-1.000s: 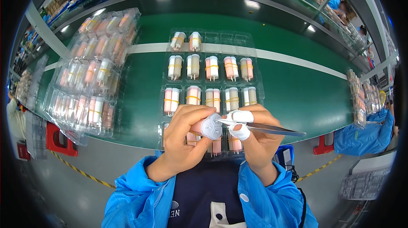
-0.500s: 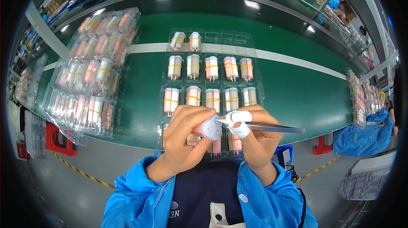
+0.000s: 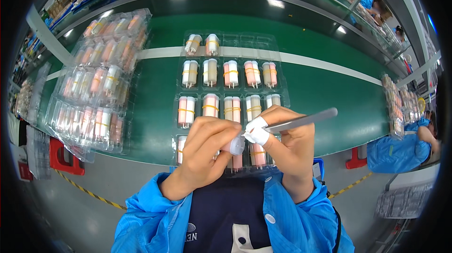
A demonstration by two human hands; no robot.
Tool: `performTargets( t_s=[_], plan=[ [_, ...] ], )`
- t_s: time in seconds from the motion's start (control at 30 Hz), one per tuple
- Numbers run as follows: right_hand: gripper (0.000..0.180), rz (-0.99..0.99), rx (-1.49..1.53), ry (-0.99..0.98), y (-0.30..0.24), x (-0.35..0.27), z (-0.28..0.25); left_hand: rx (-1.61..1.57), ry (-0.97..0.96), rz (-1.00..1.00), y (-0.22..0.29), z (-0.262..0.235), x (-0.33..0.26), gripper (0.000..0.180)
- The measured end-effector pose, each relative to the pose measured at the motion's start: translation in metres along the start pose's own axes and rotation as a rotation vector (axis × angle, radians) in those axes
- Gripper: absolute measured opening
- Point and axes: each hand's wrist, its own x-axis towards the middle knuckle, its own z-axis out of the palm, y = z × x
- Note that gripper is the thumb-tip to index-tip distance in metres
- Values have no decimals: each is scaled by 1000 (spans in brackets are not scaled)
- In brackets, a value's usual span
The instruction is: The person uses tweezers to manipulate small white components inside cylindrical objects wrapped in rubber bands. They repeatedly pick up a cylinder, insert the tweezers into the top opening, and adjust the internal parts before placing the item back into a clear plastic tray. The process is repeated for multiple units on a green assembly table.
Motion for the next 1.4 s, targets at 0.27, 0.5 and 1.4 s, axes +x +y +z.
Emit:
performTargets(
  t_s=[0.27, 0.5, 1.4],
  plan=[
    [9, 94, 293, 91, 8, -1, 5, -123, 45, -104, -2, -2, -3, 42],
    [19, -13, 348, 69, -1, -19, 17, -235, 8, -268, -1, -3, -2, 48],
    [15, -164, 92, 198, 12, -14, 25, -112, 86, -126, -1, 8, -11, 57]
  ],
)
